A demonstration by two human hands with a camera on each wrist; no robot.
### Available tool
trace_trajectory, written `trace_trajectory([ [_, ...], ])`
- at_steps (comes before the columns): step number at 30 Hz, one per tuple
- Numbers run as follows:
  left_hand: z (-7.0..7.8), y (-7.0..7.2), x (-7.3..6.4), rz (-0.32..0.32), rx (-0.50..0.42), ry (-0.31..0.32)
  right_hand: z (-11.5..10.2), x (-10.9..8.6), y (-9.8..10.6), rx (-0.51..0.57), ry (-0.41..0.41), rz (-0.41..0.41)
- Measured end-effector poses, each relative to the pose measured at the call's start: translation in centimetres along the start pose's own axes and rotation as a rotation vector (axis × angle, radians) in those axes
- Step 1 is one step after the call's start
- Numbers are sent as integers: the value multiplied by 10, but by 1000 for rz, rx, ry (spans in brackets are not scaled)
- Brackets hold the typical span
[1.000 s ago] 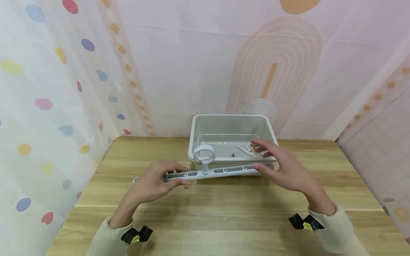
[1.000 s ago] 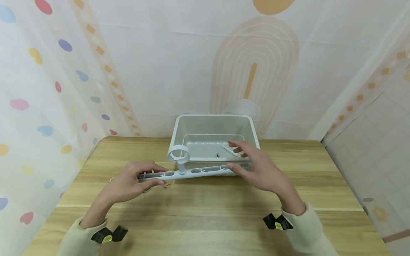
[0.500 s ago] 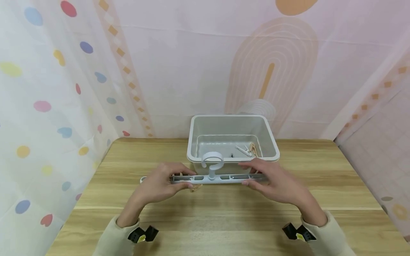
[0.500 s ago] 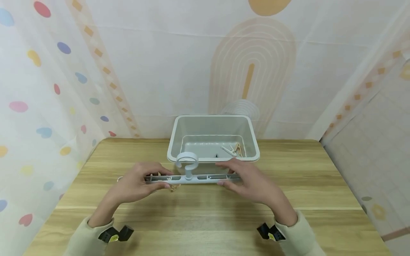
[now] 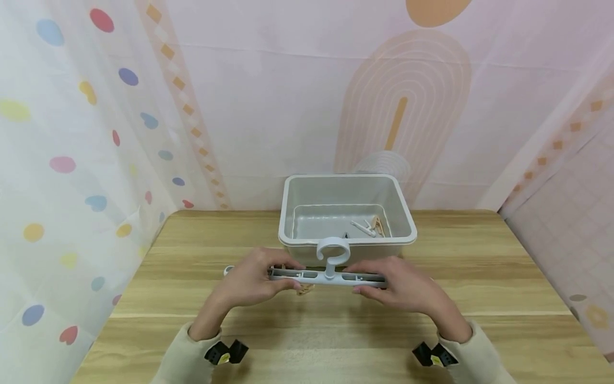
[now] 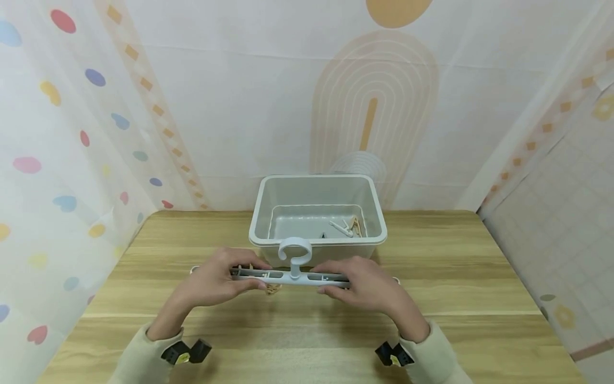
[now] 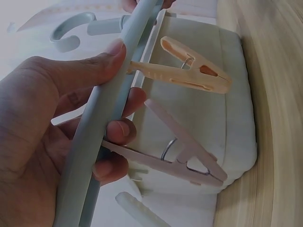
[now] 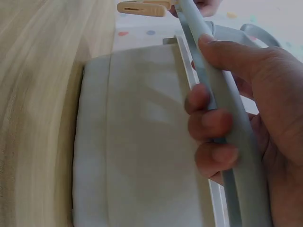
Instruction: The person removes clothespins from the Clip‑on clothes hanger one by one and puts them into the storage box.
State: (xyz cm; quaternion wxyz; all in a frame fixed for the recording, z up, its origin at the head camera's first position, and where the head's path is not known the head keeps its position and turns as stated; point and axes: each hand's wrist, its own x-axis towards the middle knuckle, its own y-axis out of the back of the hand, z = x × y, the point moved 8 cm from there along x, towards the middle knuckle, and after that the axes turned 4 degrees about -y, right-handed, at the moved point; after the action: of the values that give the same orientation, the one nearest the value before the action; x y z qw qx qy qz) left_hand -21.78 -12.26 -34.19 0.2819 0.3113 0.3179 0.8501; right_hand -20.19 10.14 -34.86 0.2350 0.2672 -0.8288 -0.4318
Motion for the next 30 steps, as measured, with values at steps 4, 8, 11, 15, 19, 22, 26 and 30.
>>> trace_trajectory([
  [4,0,-3,1,3,-6,-1,2,-1,0,-2,22,17],
  [8,3,-5,2,9,19,-15,6,-4,2,3,19,18],
  [11,6,-4,4,15,29,-24,8,-6,4,7,18,25],
  [15,7,-1,3,26,31,0,11,-9,7,14,11,33],
  [19,4,7,-2,62,30,29,16,-14,11,26,-14,43],
  [22,3,13,-5,106,22,6,20,-18,15,39,-35,57],
  [26,0,22,-6,165,11,-29,24,-23,21,57,-45,75],
  [30,-7,27,-9,190,-30,7,27,-27,27,79,-38,81],
])
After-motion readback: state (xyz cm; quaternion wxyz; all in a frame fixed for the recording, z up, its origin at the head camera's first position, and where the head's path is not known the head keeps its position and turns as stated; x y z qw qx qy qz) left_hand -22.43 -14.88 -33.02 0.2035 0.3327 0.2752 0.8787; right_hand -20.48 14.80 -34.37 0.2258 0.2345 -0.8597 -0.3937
